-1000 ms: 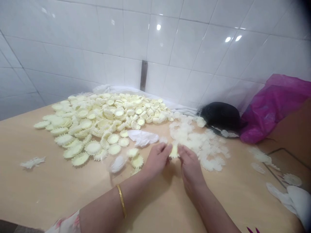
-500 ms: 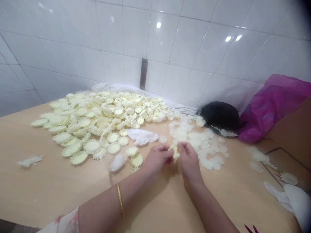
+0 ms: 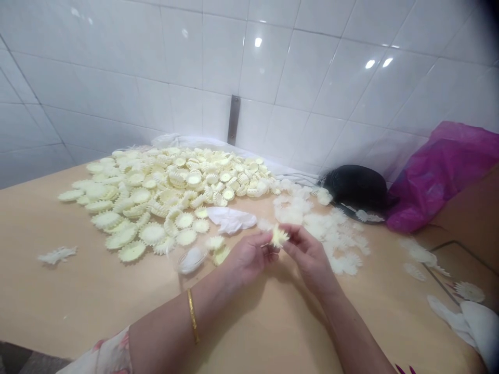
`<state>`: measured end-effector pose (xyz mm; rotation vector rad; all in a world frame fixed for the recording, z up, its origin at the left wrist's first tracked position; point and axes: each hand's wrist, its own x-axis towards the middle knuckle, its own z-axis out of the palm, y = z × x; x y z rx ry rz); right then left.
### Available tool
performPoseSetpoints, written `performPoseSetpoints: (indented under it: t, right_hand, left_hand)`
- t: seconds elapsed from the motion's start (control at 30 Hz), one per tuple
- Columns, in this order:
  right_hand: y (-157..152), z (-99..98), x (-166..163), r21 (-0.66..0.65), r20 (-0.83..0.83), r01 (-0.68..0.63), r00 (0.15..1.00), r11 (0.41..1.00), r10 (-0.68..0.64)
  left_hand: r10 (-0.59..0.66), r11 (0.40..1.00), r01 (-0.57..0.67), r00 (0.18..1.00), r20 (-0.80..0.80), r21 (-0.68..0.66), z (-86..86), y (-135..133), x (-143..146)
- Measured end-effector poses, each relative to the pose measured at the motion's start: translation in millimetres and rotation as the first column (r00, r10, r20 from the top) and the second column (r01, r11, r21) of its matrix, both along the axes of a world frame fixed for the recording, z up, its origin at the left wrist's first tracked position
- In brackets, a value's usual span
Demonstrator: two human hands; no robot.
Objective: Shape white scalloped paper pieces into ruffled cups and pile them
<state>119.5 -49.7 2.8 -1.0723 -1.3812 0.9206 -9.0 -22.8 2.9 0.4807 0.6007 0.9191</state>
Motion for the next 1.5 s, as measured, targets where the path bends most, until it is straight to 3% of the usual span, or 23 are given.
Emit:
performPoseSetpoints:
  t: [0.1,0.17,0.2,0.27,0.33,0.4,0.53,0.63,0.7,0.8,0.87,0.97,1.1,1.17,1.23,1.3,1.33,1.4,1.5]
  right_hand:
    - [2,-1.8,1,-0.061,-0.029,0.043,0.999,0.997,-0.045]
    - [3,-4.0,1,-0.081,-0.007,0.119,0.993,0.989,-0.120]
    - [3,-5.0,1,-0.081,0.012,0.156,0.988,0.984,-0.156]
    - [3,-6.3,0,-0.061,0.058,0.195,0.980,0.979,-0.192]
    - [3,-6.4,-1,-0.035,0.082,0.178,0.981,0.983,-0.175]
    - [2,-5.7,-2,-0.029,0.045,0.155,0.987,0.988,-0.153]
    - [2,-4.1,-2,-0.092,-0.146,0.153,0.976,0.984,-0.165]
    - [2,-2.8,-1,-0.136,-0.159,0.144,0.973,0.980,-0.165]
    - [2,-1.8,1,-0.128,-0.072,0.185,0.978,0.974,-0.195]
    - [2,-0.3,5,-0.102,0.010,0.198,0.980,0.975,-0.198]
    - [2,1.1,7,-0.104,-0.005,0.103,0.995,0.989,-0.104]
    - [1,4.2,8,-0.098,0.005,-0.018,1.000,0.995,0.018]
    - [-4,5.0,2,0.002,0.267,0.132,0.955,0.991,-0.128]
    - [-6,1.9,-3,0.158,0.468,0.231,0.838,0.960,-0.279]
    - [-8,-2.7,-10,0.345,0.607,0.265,0.669,0.900,-0.429]
    - [-8,-6.8,-15,0.479,0.633,0.277,0.548,0.833,-0.547]
    - [-7,-8.1,-17,0.499,0.613,0.299,0.541,0.813,-0.575]
    - [-6,-8.6,-17,0.391,0.525,0.362,0.668,0.846,-0.528]
    - [-2,-5.3,-9,0.021,0.235,0.278,0.932,0.960,-0.275]
  left_hand:
    - [0.030,0.981,0.005,0.984,-0.174,0.195,-1.1,1,-3]
    - [0.213,0.914,-0.055,0.909,-0.359,0.402,-0.6,0,-5]
    - [0.338,0.845,-0.077,0.844,-0.418,0.528,-0.3,-1,-6]
    - [0.551,0.655,-0.051,0.716,-0.430,0.754,-0.5,-3,-7]
    - [0.640,0.489,0.059,0.654,-0.404,0.870,-2.0,-5,-7]
    - [0.652,0.420,0.157,0.633,-0.417,0.894,-4.1,-5,-7]
    - [0.595,0.481,0.238,0.618,-0.514,0.843,-5.9,-4,-7]
    - [0.453,0.581,0.248,0.692,-0.562,0.775,-5.5,-4,-5]
    - [0.302,0.699,0.201,0.787,-0.538,0.687,-5.5,-3,-3]
    - [0.073,0.897,0.129,0.901,-0.428,0.422,-5.3,1,-3]
    - [0.000,0.955,0.108,0.931,-0.364,0.276,-4.4,4,-4]
    - [0.023,0.959,0.090,0.922,-0.386,0.270,-2.5,6,-7]
    - [0.109,0.902,0.126,0.858,-0.501,0.413,-3.7,3,-4]
    - [0.159,0.862,0.126,0.853,-0.497,0.491,-6.9,-1,1]
    - [0.234,0.808,0.102,0.848,-0.475,0.581,-10.5,-4,6]
    - [0.326,0.750,0.065,0.830,-0.453,0.659,-13.1,-6,8]
    - [0.363,0.729,0.046,0.820,-0.443,0.683,-13.6,-6,8]
    - [0.382,0.727,0.014,0.823,-0.421,0.687,-13.3,-6,7]
    - [0.334,0.780,-0.009,0.851,-0.405,0.625,-11.9,-4,2]
